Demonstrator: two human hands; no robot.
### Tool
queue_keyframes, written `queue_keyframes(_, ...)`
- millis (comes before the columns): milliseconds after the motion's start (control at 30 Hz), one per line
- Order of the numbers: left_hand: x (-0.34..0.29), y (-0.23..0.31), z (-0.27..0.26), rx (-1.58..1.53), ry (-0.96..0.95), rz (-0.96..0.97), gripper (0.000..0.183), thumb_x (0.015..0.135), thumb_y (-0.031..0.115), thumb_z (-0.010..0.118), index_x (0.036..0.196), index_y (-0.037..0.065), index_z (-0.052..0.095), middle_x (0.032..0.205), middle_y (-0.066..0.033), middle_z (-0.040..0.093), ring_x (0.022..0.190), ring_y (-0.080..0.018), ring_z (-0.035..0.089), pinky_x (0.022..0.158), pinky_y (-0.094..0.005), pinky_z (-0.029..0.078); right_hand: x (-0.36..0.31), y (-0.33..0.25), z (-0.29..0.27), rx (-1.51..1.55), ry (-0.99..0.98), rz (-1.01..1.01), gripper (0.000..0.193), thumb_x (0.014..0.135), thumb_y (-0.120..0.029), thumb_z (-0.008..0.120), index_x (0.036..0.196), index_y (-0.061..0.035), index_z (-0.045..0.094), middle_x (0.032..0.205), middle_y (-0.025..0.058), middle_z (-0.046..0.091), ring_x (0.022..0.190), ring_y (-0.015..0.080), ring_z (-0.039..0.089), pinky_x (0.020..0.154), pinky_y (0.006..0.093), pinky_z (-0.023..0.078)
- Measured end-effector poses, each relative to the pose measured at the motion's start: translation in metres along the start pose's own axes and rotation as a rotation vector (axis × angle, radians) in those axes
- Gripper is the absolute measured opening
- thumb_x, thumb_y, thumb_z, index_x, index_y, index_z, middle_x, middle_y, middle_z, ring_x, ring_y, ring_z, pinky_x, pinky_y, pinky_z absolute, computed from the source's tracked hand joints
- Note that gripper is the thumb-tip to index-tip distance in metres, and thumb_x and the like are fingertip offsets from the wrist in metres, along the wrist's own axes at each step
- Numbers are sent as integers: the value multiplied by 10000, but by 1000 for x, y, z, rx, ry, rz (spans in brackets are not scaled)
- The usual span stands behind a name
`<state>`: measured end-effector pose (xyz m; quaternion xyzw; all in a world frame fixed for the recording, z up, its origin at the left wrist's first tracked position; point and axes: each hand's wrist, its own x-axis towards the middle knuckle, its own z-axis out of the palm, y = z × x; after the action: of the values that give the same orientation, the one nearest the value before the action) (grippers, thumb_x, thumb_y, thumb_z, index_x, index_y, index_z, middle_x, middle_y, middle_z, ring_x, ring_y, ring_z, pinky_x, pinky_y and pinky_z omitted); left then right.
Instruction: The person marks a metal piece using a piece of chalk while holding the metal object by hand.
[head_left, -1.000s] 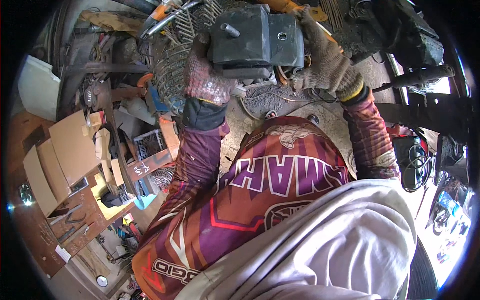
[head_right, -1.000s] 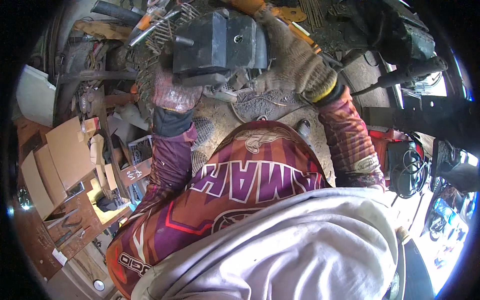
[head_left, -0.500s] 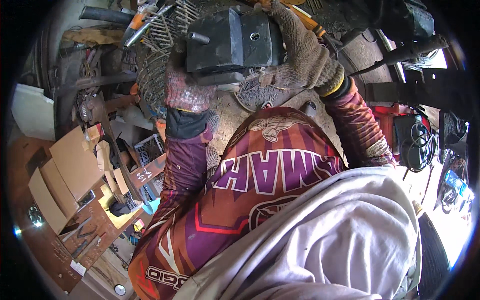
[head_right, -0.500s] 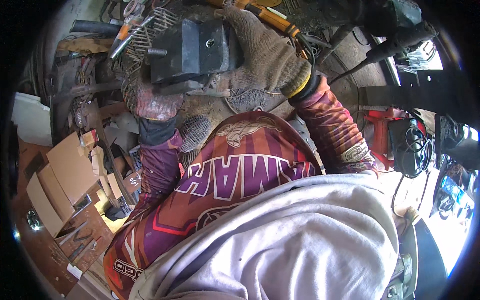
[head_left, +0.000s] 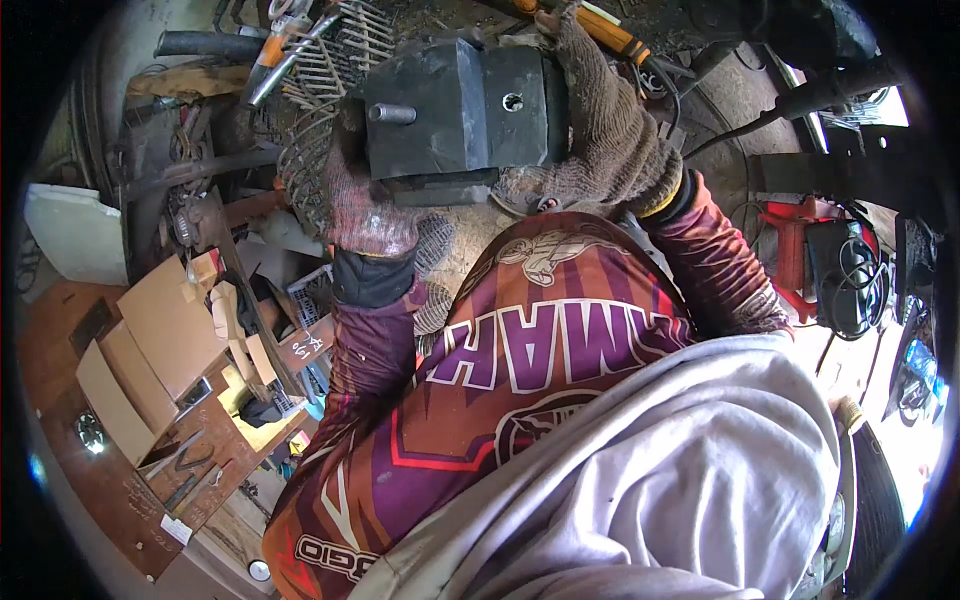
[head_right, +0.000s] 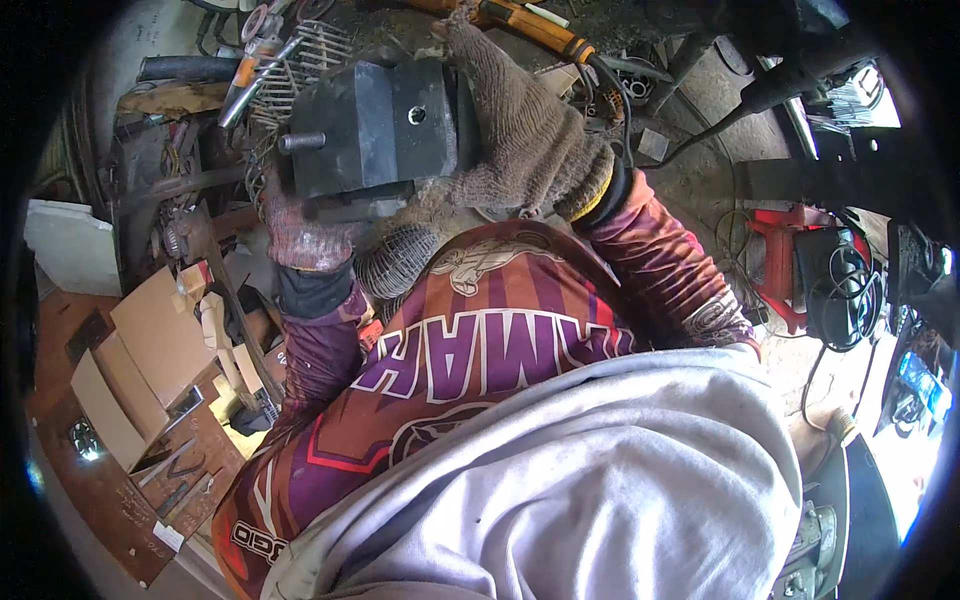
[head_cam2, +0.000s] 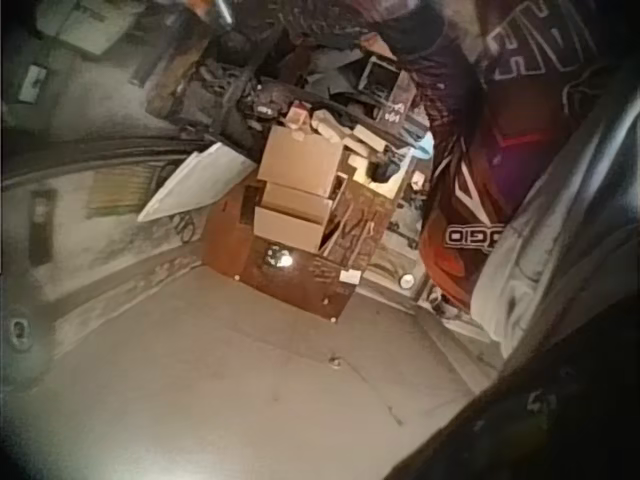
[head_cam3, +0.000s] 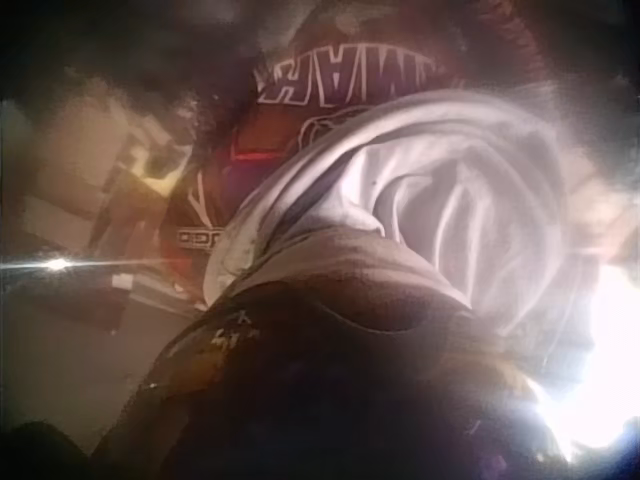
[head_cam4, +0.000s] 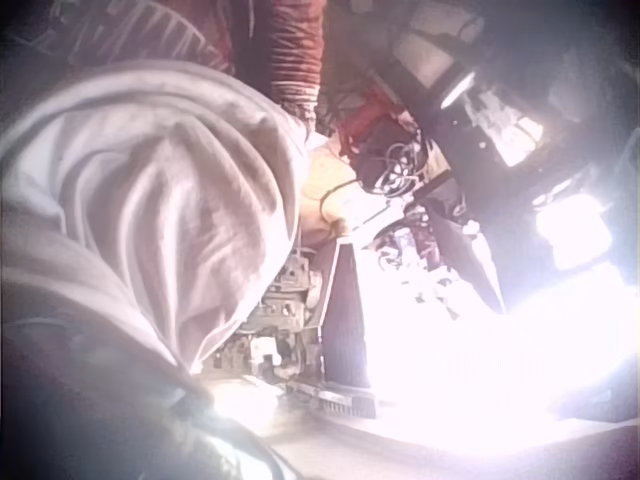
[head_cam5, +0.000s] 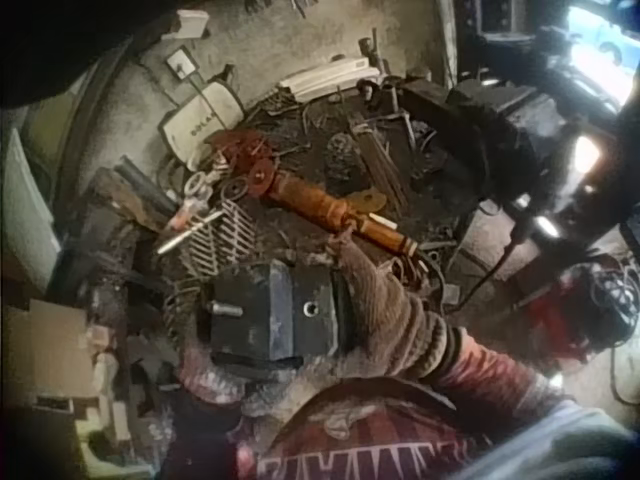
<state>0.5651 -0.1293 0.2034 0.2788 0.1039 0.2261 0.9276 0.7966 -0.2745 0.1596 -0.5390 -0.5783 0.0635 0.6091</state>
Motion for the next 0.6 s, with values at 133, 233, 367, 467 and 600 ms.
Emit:
queue_keyframes(133,-8,-4,15,29,101,28,477,1029,327,450,1409,40,439,1360,-177,543,1165,-316,608,962,-474,542,-4,-9,-11,75,-86,48,1312,489,-492,961,1490,24,288,1394,233,487,1296,352,510,1080,418,421)
queue_keyframes(233,-9,-6,23,61,168,44,472,1028,336,457,1395,40,454,1342,-172,555,1150,-311,614,956,-466,544,-3,-10,-10,147,-94,90,1306,496,-501,959,1488,24,292,1394,237,487,1294,358,510,1090,419,405)
queue_keyframes(367,-6,-11,34,124,273,74,466,1027,348,466,1376,40,472,1319,-166,571,1130,-303,623,948,-454,547,-7,-2,-5,71,-88,70,1236,556,-423,943,1493,16,266,1375,223,498,1271,344,528,1068,419,424)
queue_keyframes(467,-2,-12,48,199,377,94,462,1026,357,473,1362,40,487,1301,-161,583,1115,-297,629,942,-446,550,-4,0,-4,25,-147,-6,1301,584,-392,931,1528,21,137,1421,218,442,1307,328,483,1093,412,390)
queue_keyframes(600,6,-13,59,279,475,112,459,1025,370,481,1343,40,506,1277,-154,599,1095,-290,638,934,-434,553,2,-2,-9,-9,-186,-113,1414,565,-438,936,1544,35,32,1480,231,369,1363,340,418,1136,422,325)
